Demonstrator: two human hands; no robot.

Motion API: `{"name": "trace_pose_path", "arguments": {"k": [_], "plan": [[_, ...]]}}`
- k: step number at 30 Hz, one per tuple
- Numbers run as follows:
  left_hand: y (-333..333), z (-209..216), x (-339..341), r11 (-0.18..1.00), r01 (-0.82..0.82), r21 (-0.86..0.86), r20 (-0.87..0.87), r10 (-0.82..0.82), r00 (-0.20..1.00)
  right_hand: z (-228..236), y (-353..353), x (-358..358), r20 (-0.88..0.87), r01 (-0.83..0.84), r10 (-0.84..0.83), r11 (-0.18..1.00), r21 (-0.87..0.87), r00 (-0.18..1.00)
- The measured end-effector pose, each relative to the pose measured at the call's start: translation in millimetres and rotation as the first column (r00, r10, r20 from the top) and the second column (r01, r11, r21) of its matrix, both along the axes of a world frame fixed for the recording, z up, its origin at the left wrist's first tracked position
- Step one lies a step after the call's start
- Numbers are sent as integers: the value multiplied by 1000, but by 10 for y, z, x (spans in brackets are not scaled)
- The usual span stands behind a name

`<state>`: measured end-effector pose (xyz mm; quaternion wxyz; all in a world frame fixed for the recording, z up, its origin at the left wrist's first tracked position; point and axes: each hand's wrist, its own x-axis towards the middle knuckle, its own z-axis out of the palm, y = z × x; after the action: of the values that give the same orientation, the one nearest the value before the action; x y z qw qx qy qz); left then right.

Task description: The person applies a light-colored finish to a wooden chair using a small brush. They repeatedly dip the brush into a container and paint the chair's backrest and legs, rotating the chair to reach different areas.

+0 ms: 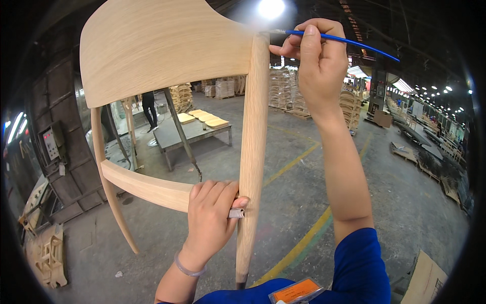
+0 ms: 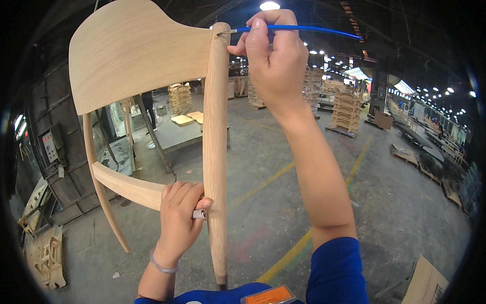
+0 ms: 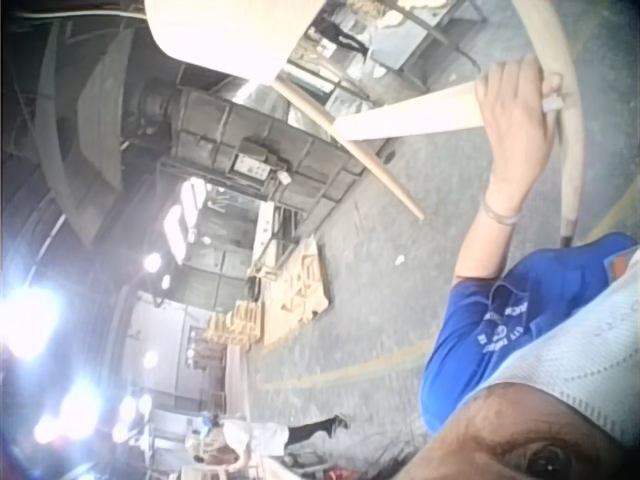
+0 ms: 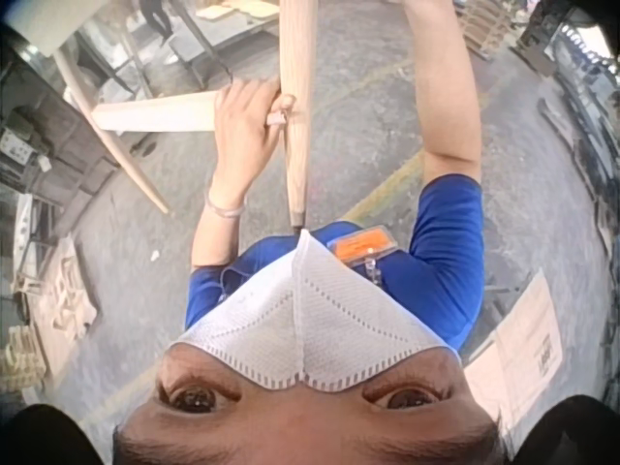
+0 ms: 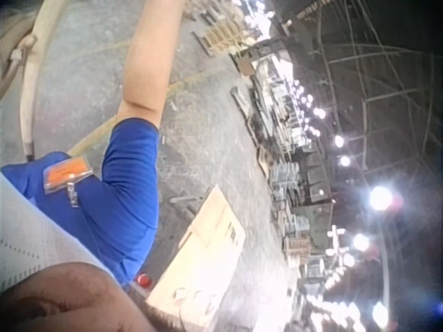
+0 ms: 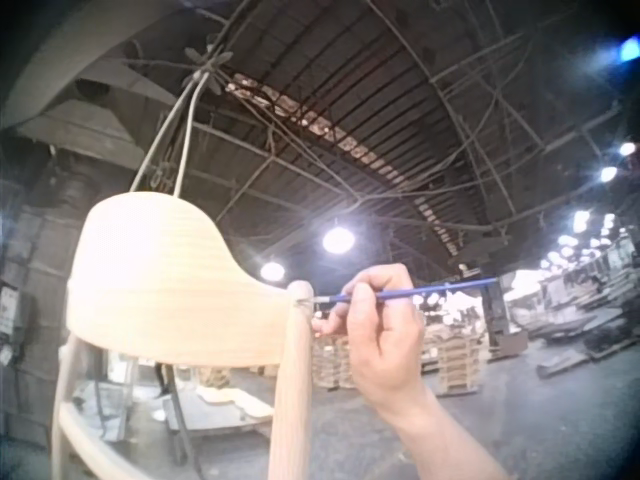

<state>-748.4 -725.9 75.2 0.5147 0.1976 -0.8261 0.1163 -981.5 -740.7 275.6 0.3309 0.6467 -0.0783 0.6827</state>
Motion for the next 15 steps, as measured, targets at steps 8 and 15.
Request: {"name": "trace_pose_path", "arguments": {"k": [8,15], "plan": [[4,17,-17,999,32,10,-27,-32,999,12,-21,-41,-71,-10,7,999,-40,997],[-19,17,-10,998,58,10,-45,-58,997,14,-45,-19,-97,-50,44,997,-60,994]]}}
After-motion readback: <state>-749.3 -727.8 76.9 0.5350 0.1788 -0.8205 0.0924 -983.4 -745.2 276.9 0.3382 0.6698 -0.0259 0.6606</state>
